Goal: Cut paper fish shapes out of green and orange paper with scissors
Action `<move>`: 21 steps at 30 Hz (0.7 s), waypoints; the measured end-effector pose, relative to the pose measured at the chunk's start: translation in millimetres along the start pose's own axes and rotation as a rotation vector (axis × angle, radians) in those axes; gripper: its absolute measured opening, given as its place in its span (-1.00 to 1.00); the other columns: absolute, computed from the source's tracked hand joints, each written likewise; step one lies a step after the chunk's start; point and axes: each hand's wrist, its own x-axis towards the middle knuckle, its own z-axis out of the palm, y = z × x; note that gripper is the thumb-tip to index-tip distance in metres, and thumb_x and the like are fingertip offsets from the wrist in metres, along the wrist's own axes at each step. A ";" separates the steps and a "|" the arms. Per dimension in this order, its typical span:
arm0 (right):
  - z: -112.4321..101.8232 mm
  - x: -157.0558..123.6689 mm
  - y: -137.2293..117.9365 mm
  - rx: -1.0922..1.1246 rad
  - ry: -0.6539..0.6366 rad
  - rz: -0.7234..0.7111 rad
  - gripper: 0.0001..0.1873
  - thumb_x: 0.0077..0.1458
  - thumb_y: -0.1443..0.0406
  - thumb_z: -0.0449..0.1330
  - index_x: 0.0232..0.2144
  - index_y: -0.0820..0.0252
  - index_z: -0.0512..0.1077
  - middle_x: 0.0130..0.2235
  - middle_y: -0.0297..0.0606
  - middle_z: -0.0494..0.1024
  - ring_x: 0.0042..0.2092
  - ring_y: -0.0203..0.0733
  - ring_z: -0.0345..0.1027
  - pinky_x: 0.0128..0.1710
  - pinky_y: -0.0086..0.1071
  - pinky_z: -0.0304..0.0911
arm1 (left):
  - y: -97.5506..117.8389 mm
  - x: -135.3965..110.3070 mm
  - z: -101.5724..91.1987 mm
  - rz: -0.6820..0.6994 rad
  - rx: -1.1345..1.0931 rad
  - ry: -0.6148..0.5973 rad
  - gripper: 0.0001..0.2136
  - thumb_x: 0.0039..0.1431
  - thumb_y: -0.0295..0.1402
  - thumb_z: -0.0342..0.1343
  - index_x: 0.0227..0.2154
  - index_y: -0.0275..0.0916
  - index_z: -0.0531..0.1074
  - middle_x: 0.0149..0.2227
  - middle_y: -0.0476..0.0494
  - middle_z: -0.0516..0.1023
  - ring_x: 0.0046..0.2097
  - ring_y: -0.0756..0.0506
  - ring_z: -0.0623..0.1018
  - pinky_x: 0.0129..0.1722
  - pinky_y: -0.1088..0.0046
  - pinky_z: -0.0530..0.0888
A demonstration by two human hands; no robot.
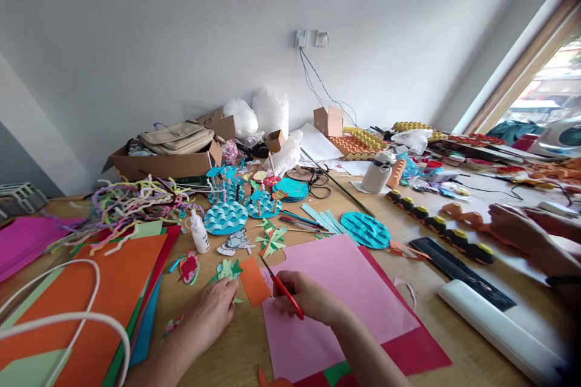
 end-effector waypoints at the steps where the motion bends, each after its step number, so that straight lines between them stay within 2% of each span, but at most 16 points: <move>1: -0.3 -0.2 2.3 0.054 0.000 -0.014 -0.91 -0.13 0.32 0.15 -0.49 0.16 0.28 -0.55 -0.44 0.38 -0.52 -0.31 0.23 -0.55 -0.47 0.10 | -0.9 -0.6 0.7 0.000 -0.003 0.013 -0.71 0.03 -0.66 -0.08 -0.31 -0.20 0.42 -0.18 -0.24 0.56 -0.10 -0.21 0.53 -0.16 0.34 0.37; 6: -5.9 -1.6 12.3 0.280 0.027 -0.117 -0.83 -0.11 0.24 0.20 -0.48 0.18 0.28 -0.57 -0.43 0.38 -0.56 -0.35 0.18 -0.55 -0.48 0.06 | -3.3 -5.9 -7.9 -0.006 -0.059 0.104 -0.72 0.07 -0.67 -0.12 -0.48 -0.16 0.37 -0.34 -0.13 0.54 -0.31 -0.15 0.53 -0.34 0.41 0.32; 9: -10.1 -0.7 17.4 0.390 0.077 -0.193 -0.74 -0.09 0.16 0.24 -0.47 0.18 0.26 -0.61 -0.47 0.31 -0.58 -0.37 0.09 -0.55 -0.47 -0.02 | 6.7 0.0 -26.1 0.014 -0.139 0.193 -0.74 0.13 -0.63 -0.14 -0.47 -0.16 0.36 -0.30 -0.13 0.50 -0.29 -0.13 0.50 -0.31 0.40 0.34; 12: -14.6 1.1 20.7 0.473 0.131 -0.259 -0.66 -0.07 0.06 0.24 -0.50 0.17 0.24 -0.62 -0.48 0.25 -0.58 -0.38 0.03 -0.53 -0.46 -0.04 | 21.2 21.0 -43.5 0.021 -0.256 0.263 -0.75 0.17 -0.61 -0.12 -0.40 -0.16 0.39 -0.28 -0.09 0.50 -0.20 -0.11 0.49 -0.18 0.37 0.37; 14: -18.0 2.2 21.6 0.503 0.161 -0.279 -0.62 -0.08 0.03 0.25 -0.54 0.17 0.23 -0.63 -0.47 0.24 -0.58 -0.37 0.01 -0.54 -0.45 -0.06 | 27.2 39.3 -48.4 -0.006 -0.350 0.259 -0.80 0.21 -0.58 -0.07 -0.34 -0.22 0.42 -0.32 -0.08 0.52 -0.23 -0.10 0.51 -0.17 0.32 0.42; 16: -20.8 2.8 21.6 0.517 0.192 -0.280 -0.60 -0.09 0.03 0.27 -0.56 0.16 0.22 -0.64 -0.46 0.24 -0.59 -0.37 0.01 -0.55 -0.44 -0.08 | 27.6 55.1 -46.9 -0.042 -0.449 0.228 -0.88 0.25 -0.41 0.04 -0.21 -0.29 0.44 -0.23 -0.10 0.53 -0.23 -0.10 0.54 -0.20 0.25 0.49; 18: -21.9 3.2 21.4 0.522 0.222 -0.269 -0.61 -0.08 0.05 0.28 -0.56 0.17 0.23 -0.64 -0.46 0.25 -0.60 -0.37 0.02 -0.56 -0.45 -0.09 | 22.9 64.2 -40.4 -0.073 -0.541 0.175 -0.75 0.24 -0.30 0.10 -0.07 -0.27 0.41 -0.09 -0.16 0.52 -0.17 -0.12 0.55 -0.20 0.21 0.53; 21: -19.8 4.2 22.0 0.513 0.256 -0.240 -0.64 -0.09 0.08 0.29 -0.54 0.17 0.24 -0.65 -0.47 0.27 -0.60 -0.37 0.05 -0.56 -0.45 -0.06 | 11.7 64.9 -28.6 -0.104 -0.655 0.096 -0.71 0.23 -0.29 0.10 -0.01 -0.25 0.38 -0.03 -0.19 0.49 -0.14 -0.14 0.55 -0.18 0.19 0.53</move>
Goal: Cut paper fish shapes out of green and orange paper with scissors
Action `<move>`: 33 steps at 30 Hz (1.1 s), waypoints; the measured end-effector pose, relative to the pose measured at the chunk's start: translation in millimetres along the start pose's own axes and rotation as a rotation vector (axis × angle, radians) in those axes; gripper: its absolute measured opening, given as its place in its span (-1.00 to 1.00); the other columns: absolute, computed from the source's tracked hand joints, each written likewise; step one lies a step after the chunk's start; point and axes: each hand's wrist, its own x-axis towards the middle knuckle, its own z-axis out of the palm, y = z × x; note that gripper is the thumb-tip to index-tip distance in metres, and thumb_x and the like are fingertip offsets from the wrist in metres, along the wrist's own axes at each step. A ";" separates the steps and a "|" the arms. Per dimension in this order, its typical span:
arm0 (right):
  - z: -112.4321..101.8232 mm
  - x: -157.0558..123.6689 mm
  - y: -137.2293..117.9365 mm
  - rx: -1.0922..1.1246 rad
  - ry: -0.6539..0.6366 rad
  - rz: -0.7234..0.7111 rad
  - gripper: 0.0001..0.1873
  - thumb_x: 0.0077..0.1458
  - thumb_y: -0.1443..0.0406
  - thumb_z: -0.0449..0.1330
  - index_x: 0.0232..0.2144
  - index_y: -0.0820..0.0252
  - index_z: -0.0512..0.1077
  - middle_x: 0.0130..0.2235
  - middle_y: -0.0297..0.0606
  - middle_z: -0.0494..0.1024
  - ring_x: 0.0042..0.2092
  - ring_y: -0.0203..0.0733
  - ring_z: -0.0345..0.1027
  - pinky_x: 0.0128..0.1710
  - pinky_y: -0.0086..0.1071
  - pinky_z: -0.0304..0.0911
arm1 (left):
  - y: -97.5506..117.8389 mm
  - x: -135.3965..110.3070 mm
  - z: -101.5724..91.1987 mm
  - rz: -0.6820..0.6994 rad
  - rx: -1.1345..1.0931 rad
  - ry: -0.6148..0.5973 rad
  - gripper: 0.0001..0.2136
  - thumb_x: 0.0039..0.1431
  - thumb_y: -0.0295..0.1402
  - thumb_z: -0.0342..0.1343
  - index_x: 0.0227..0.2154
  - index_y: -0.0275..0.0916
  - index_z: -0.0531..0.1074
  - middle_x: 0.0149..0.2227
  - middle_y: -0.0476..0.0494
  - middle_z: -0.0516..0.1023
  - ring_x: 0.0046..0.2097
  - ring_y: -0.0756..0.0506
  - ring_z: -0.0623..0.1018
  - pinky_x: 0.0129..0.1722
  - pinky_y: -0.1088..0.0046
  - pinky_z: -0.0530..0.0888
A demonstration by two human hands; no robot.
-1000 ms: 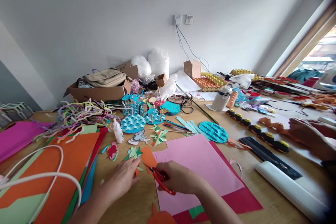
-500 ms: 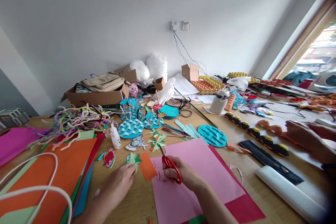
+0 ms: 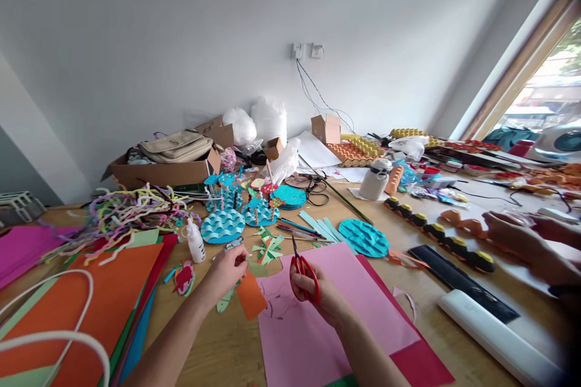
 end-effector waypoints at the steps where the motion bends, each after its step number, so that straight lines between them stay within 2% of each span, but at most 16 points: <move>1: 1.1 0.1 1.3 -0.009 0.013 0.006 -0.65 -0.09 0.09 0.29 -0.53 0.17 0.25 -0.65 -0.47 0.28 -0.60 -0.37 0.07 -0.56 -0.45 -0.05 | -4.8 -1.5 0.1 -0.015 -0.031 -0.017 -0.71 0.23 -0.29 0.10 -0.02 -0.26 0.38 -0.04 -0.18 0.50 -0.14 -0.14 0.55 -0.19 0.19 0.53; 5: 7.5 2.2 7.8 -0.070 0.103 0.015 -0.69 -0.12 0.11 0.28 -0.48 0.17 0.28 -0.56 -0.43 0.38 -0.59 -0.37 0.11 -0.58 -0.47 -0.01 | -13.6 -9.1 -1.6 -0.039 -0.141 -0.043 -0.74 0.24 -0.28 0.09 -0.07 -0.27 0.40 -0.12 -0.15 0.53 -0.24 -0.09 0.56 -0.26 0.26 0.54; 8: 16.9 5.2 14.6 -0.149 0.169 -0.011 -0.72 -0.18 0.16 0.30 -0.47 0.17 0.32 -0.48 -0.38 0.43 -0.53 -0.33 0.18 -0.54 -0.45 0.06 | -10.5 -14.4 -1.5 -0.018 -0.219 -0.021 -0.87 0.23 -0.33 0.10 -0.27 -0.29 0.43 -0.38 -0.01 0.53 -0.40 -0.02 0.54 -0.38 0.38 0.51; 11: 31.2 8.3 25.2 -0.255 0.224 -0.054 -0.76 -0.25 0.29 0.30 -0.46 0.16 0.35 -0.50 -0.40 0.40 -0.48 -0.28 0.20 -0.50 -0.43 0.09 | -5.7 -20.9 0.7 0.007 -0.298 0.000 -0.91 0.09 -0.43 0.07 -0.50 -0.21 0.34 -0.62 0.13 0.42 -0.51 -0.03 0.52 -0.46 0.45 0.44; 15: 49.9 12.3 33.6 -0.410 0.236 -0.080 -0.85 -0.23 0.40 0.17 -0.55 0.13 0.25 -0.60 -0.48 0.28 -0.54 -0.31 0.11 -0.55 -0.45 -0.02 | -6.0 -30.4 -0.6 0.035 -0.367 0.023 -0.96 -0.10 -0.40 0.05 -0.57 -0.16 0.29 -0.67 0.13 0.43 -0.54 -0.05 0.51 -0.51 0.47 0.40; 18: 59.6 19.4 25.2 -0.536 0.214 -0.122 -0.81 -0.21 0.43 0.14 -0.59 0.11 0.17 -0.61 -0.49 0.23 -0.55 -0.33 0.05 -0.54 -0.45 -0.07 | -12.8 -37.6 -11.9 0.060 -0.387 0.074 -0.97 -0.15 -0.36 0.05 -0.58 -0.16 0.32 -0.66 0.11 0.44 -0.55 -0.05 0.49 -0.53 0.47 0.38; 22: 75.0 37.9 10.0 -0.698 0.176 -0.203 -0.79 -0.17 0.48 0.14 -0.58 0.11 0.19 -0.61 -0.49 0.19 -0.54 -0.32 -0.01 -0.52 -0.43 -0.12 | -26.9 -49.8 -44.3 0.080 -0.378 0.236 -0.95 -0.13 -0.33 0.10 -0.56 -0.16 0.38 -0.62 0.09 0.47 -0.52 -0.05 0.49 -0.50 0.47 0.37; 25: 91.2 50.1 13.4 -0.783 0.119 -0.264 -0.82 -0.09 0.48 0.14 -0.52 0.10 0.28 -0.55 -0.42 0.29 -0.48 -0.26 0.11 -0.46 -0.40 -0.03 | -36.1 -61.8 -74.3 0.083 -0.363 0.390 -0.91 -0.10 -0.28 0.14 -0.52 -0.17 0.45 -0.61 0.05 0.48 -0.55 -0.06 0.46 -0.52 0.45 0.37; 28: 104.7 53.9 27.7 -0.838 0.023 -0.304 -0.85 0.04 0.46 0.17 -0.46 0.09 0.37 -0.45 -0.33 0.42 -0.37 -0.18 0.26 -0.34 -0.35 0.13 | -37.4 -74.1 -97.3 0.103 -0.370 0.612 -0.87 -0.06 -0.25 0.15 -0.43 -0.16 0.45 -0.48 0.01 0.54 -0.38 -0.09 0.52 -0.36 0.43 0.43; 30: 108.9 52.4 36.4 -0.858 -0.052 -0.312 -0.92 0.16 0.34 0.18 -0.40 0.14 0.42 -0.35 -0.30 0.47 -0.31 -0.19 0.33 -0.27 -0.32 0.24 | -31.6 -79.6 -104.3 0.134 -0.386 0.737 -0.86 -0.04 -0.24 0.13 -0.40 -0.14 0.42 -0.45 0.02 0.53 -0.36 -0.09 0.52 -0.33 0.43 0.44; 33: 105.6 48.0 38.8 -0.853 -0.105 -0.297 -0.81 0.23 0.20 0.14 -0.33 0.19 0.44 -0.28 -0.29 0.50 -0.32 -0.25 0.37 -0.28 -0.33 0.33 | -15.4 -80.2 -101.2 0.216 -0.388 0.833 -0.89 -0.02 -0.27 0.11 -0.40 -0.13 0.39 -0.47 0.04 0.50 -0.40 -0.07 0.51 -0.34 0.44 0.46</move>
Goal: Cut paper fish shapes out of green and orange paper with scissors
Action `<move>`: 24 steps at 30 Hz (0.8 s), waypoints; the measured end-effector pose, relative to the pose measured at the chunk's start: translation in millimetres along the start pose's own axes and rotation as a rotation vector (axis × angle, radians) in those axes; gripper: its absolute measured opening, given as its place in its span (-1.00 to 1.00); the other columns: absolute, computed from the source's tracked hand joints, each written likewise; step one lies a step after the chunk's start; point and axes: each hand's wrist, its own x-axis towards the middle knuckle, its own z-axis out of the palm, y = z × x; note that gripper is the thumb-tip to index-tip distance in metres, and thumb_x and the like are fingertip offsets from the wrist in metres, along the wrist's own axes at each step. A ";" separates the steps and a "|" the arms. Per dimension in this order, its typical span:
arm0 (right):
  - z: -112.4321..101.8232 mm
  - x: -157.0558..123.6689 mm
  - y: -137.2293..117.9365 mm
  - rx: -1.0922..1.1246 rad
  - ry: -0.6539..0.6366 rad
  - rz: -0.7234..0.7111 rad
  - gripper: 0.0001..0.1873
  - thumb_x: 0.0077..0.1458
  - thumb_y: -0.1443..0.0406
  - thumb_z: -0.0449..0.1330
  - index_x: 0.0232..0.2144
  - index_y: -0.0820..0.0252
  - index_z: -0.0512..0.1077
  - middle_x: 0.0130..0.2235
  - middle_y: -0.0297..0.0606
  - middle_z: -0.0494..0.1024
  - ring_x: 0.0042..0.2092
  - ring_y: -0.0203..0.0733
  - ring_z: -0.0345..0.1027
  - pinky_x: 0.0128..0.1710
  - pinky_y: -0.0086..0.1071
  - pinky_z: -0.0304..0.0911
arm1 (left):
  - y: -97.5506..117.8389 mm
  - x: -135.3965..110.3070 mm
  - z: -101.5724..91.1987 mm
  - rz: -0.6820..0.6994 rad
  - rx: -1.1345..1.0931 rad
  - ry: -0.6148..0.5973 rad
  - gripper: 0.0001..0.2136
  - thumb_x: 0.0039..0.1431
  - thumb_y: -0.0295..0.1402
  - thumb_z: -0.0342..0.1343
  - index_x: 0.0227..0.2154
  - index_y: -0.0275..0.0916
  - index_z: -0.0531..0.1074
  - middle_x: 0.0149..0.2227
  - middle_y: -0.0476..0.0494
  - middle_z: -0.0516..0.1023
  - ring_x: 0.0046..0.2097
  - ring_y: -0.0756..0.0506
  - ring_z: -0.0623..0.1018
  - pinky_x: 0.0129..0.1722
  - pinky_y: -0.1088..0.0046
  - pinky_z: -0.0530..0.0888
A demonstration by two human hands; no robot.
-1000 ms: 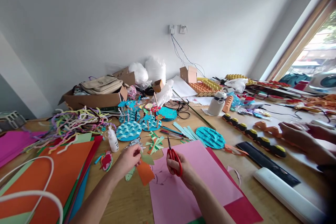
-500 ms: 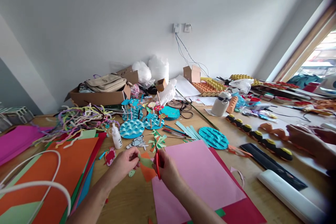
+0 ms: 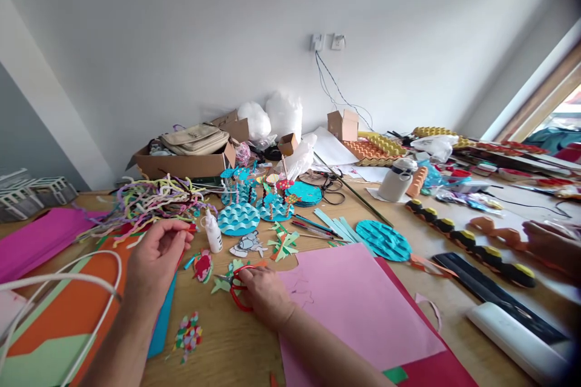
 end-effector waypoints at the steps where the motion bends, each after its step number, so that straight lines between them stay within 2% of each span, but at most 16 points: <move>1: -4.6 -2.0 0.7 0.012 0.012 0.013 -0.85 0.19 0.23 0.18 -0.36 0.19 0.44 -0.32 -0.31 0.49 -0.35 -0.26 0.36 -0.32 -0.35 0.31 | 3.6 -1.3 6.7 0.021 0.009 -0.026 -0.90 0.00 -0.28 0.10 -0.40 -0.13 0.37 -0.48 0.04 0.49 -0.40 -0.06 0.51 -0.36 0.44 0.47; 3: -19.3 -7.1 2.3 0.047 0.076 0.057 -0.91 0.02 0.36 0.26 -0.47 0.16 0.40 -0.49 -0.38 0.42 -0.45 -0.25 0.28 -0.43 -0.39 0.20 | 7.5 -3.5 25.4 0.025 0.015 -0.106 -0.92 0.04 -0.29 0.05 -0.40 -0.14 0.36 -0.47 0.04 0.49 -0.41 -0.06 0.52 -0.39 0.45 0.47; 4: -28.6 -10.6 3.5 0.070 0.123 0.085 -0.90 -0.02 0.40 0.24 -0.48 0.14 0.38 -0.54 -0.41 0.37 -0.49 -0.26 0.23 -0.47 -0.40 0.14 | 7.5 -4.2 37.2 0.023 0.022 -0.153 -0.93 0.08 -0.29 0.03 -0.40 -0.15 0.36 -0.46 0.03 0.49 -0.40 -0.06 0.52 -0.41 0.45 0.47; 7: -57.0 -26.4 7.8 0.156 0.267 0.159 -0.95 -0.01 0.34 0.16 -0.47 0.13 0.32 -0.56 -0.41 0.33 -0.53 -0.27 0.17 -0.52 -0.42 0.06 | 0.4 -5.0 81.2 0.021 0.070 -0.309 -0.92 0.17 -0.35 0.02 -0.38 -0.20 0.39 -0.44 0.02 0.49 -0.36 -0.07 0.54 -0.37 0.42 0.49; 9: -70.9 -39.7 11.3 0.202 0.361 0.196 -0.93 0.02 0.28 0.10 -0.47 0.13 0.28 -0.52 -0.39 0.31 -0.50 -0.26 0.17 -0.50 -0.41 0.08 | -7.8 -5.6 113.9 0.027 0.113 -0.445 -0.86 0.23 -0.32 0.06 -0.26 -0.26 0.44 -0.31 -0.07 0.54 -0.31 -0.08 0.55 -0.30 0.33 0.52; 11: -78.2 -52.2 15.8 0.225 0.439 0.234 -0.88 0.04 0.23 0.07 -0.47 0.12 0.23 -0.52 -0.40 0.26 -0.50 -0.27 0.13 -0.51 -0.42 0.07 | -16.5 -6.8 143.8 0.052 0.155 -0.574 -0.73 0.23 -0.28 0.10 -0.05 -0.25 0.40 -0.04 -0.18 0.50 -0.14 -0.13 0.55 -0.19 0.20 0.53; 13: -79.9 -61.1 22.3 0.227 0.493 0.266 -0.86 0.05 0.20 0.05 -0.47 0.12 0.21 -0.52 -0.41 0.21 -0.50 -0.27 0.10 -0.52 -0.42 0.06 | -25.1 -8.2 167.3 0.094 0.191 -0.657 -0.71 0.29 -0.25 0.00 -0.05 -0.28 0.44 -0.01 -0.11 0.48 -0.05 -0.25 0.52 -0.12 0.16 0.50; 15: -78.2 -65.0 30.8 0.212 0.515 0.291 -0.85 0.05 0.18 0.04 -0.47 0.12 0.21 -0.52 -0.41 0.21 -0.49 -0.26 0.10 -0.50 -0.42 0.06 | -33.2 -8.5 182.8 0.125 0.232 -0.722 -0.73 0.26 -0.26 0.05 -0.04 -0.23 0.42 0.02 -0.13 0.47 -0.05 -0.22 0.52 -0.10 0.17 0.50; 17: -76.1 -65.0 39.3 0.184 0.502 0.311 -0.85 0.04 0.19 0.03 -0.48 0.12 0.20 -0.52 -0.41 0.21 -0.48 -0.26 0.11 -0.49 -0.42 0.07 | -39.5 -7.1 190.5 0.152 0.266 -0.791 -0.72 0.23 -0.28 0.10 -0.02 -0.21 0.40 0.03 -0.16 0.47 -0.06 -0.20 0.52 -0.12 0.16 0.51; 19: -76.0 -64.4 44.6 0.147 0.450 0.323 -0.87 0.00 0.23 0.05 -0.51 0.13 0.20 -0.54 -0.42 0.23 -0.49 -0.27 0.11 -0.50 -0.43 0.05 | -42.2 -4.1 190.5 0.183 0.290 -0.840 -0.72 0.24 -0.29 0.10 -0.01 -0.20 0.39 0.04 -0.19 0.46 -0.07 -0.17 0.52 -0.11 0.16 0.51; 21: -78.1 -66.8 44.3 0.102 0.366 0.325 -0.90 -0.08 0.30 0.09 -0.55 0.14 0.20 -0.57 -0.44 0.24 -0.52 -0.30 0.09 -0.53 -0.46 0.01 | -39.4 -0.2 182.4 0.210 0.303 -0.847 -0.75 0.25 -0.28 0.07 -0.03 -0.17 0.41 0.05 -0.18 0.45 -0.06 -0.16 0.52 -0.10 0.17 0.50; 24: -80.5 -80.1 36.2 0.026 0.222 0.310 -0.89 -0.21 0.41 0.13 -0.61 0.16 0.23 -0.64 -0.47 0.26 -0.57 -0.35 0.03 -0.58 -0.48 -0.09 | -25.2 4.4 155.6 0.214 0.315 -0.790 -0.75 0.25 -0.28 0.08 -0.03 -0.18 0.41 0.04 -0.19 0.46 -0.07 -0.16 0.52 -0.10 0.17 0.50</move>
